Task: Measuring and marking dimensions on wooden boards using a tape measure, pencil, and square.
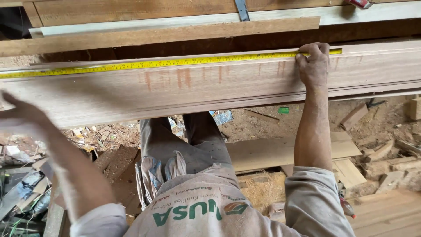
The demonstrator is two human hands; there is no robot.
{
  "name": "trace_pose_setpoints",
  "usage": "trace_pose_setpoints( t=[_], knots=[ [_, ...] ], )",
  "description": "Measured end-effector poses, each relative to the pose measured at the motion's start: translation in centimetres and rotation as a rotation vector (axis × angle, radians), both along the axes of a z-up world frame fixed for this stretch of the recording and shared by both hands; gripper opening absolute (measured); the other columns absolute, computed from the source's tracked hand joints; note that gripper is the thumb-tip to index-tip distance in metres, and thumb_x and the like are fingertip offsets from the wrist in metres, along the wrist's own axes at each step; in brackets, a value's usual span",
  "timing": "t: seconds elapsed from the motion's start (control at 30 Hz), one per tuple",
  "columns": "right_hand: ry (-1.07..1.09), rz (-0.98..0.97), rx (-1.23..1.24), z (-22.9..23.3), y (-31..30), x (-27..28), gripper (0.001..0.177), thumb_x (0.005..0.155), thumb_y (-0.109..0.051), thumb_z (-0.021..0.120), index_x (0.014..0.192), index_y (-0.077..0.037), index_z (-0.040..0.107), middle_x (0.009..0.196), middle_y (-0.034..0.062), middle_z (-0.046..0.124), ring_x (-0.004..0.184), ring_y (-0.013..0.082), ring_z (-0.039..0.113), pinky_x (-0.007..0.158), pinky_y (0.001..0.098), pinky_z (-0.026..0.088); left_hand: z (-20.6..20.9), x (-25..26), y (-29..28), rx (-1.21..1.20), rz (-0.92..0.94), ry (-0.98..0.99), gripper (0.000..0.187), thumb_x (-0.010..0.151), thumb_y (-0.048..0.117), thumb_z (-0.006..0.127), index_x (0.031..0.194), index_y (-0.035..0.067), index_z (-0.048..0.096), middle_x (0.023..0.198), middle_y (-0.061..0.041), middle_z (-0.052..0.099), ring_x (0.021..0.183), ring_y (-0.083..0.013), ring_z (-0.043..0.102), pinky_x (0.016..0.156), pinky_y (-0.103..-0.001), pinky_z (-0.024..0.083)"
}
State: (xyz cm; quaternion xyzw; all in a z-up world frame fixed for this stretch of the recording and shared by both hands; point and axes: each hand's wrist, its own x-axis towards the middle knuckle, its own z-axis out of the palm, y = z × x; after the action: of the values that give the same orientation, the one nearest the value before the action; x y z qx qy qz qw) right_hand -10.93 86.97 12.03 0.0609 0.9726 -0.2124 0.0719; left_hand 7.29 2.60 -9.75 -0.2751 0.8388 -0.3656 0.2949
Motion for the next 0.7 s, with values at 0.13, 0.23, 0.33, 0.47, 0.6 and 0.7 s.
trace_pose_setpoints(
  t=[0.13,0.23,0.33,0.47,0.6,0.7],
  knots=[
    [0.045,0.016,-0.019,-0.4,0.3,0.5,0.016,0.094,-0.004,0.075,0.107,-0.011,0.073,0.119,0.0093,0.052,0.092,0.0255,0.063,0.083,0.04,0.056,15.1,-11.9,26.0,1.032,-0.386,1.526,0.042,0.108,0.013,0.076,0.137,0.004,0.047,0.132,-0.015,0.056,0.126,-0.0315,0.057,0.113,-0.046,0.045],
    [0.055,0.003,-0.004,-0.9,0.8,0.2,0.015,0.093,-0.006,0.076,0.106,-0.013,0.073,0.12,0.0084,0.053,0.083,0.0225,0.064,0.077,0.0408,0.057,18.8,-15.9,41.2,1.438,-0.599,1.192,0.022,0.101,0.017,0.067,0.122,0.009,0.065,0.117,-0.009,0.065,0.112,-0.0299,0.06,0.103,-0.049,0.044],
    [0.044,-0.021,-0.007,-1.0,0.6,0.3,0.014,0.093,-0.007,0.077,0.104,-0.015,0.072,0.12,0.0083,0.054,0.076,0.0198,0.065,0.075,0.0403,0.058,17.6,-17.9,51.9,1.61,-0.554,0.817,0.026,0.095,0.018,0.075,0.12,0.02,0.07,0.122,-0.003,0.067,0.119,-0.0259,0.058,0.108,-0.048,0.041],
    [0.109,-0.039,-0.054,-1.9,0.8,0.8,0.015,0.092,-0.008,0.075,0.101,-0.019,0.07,0.118,0.0057,0.056,0.066,0.0173,0.063,0.075,0.0418,0.053,15.1,-19.5,60.0,1.688,-0.523,0.57,0.027,0.098,0.029,0.066,0.123,0.019,0.07,0.122,-0.004,0.066,0.118,-0.0247,0.057,0.104,-0.044,0.048],
    [0.131,-0.04,-0.077,-1.7,0.6,1.0,0.015,0.093,-0.006,0.075,0.102,-0.017,0.071,0.116,0.006,0.055,0.068,0.0177,0.065,0.072,0.041,0.054,12.9,-18.3,61.7,1.632,-0.643,0.824,0.012,0.091,0.022,0.076,0.1,0.015,0.073,0.106,-0.002,0.06,0.091,-0.0251,0.06,0.077,-0.043,0.049],
    [0.198,-0.008,-0.097,-2.2,0.7,1.1,0.017,0.091,-0.003,0.077,0.101,-0.015,0.071,0.114,0.0068,0.055,0.077,0.02,0.065,0.067,0.0372,0.056,13.6,-17.7,61.5,1.561,-0.674,0.907,0.015,0.089,0.013,0.077,0.102,0.016,0.069,0.102,0.0,0.061,0.083,-0.0207,0.062,0.084,-0.038,0.047]
  ],
)
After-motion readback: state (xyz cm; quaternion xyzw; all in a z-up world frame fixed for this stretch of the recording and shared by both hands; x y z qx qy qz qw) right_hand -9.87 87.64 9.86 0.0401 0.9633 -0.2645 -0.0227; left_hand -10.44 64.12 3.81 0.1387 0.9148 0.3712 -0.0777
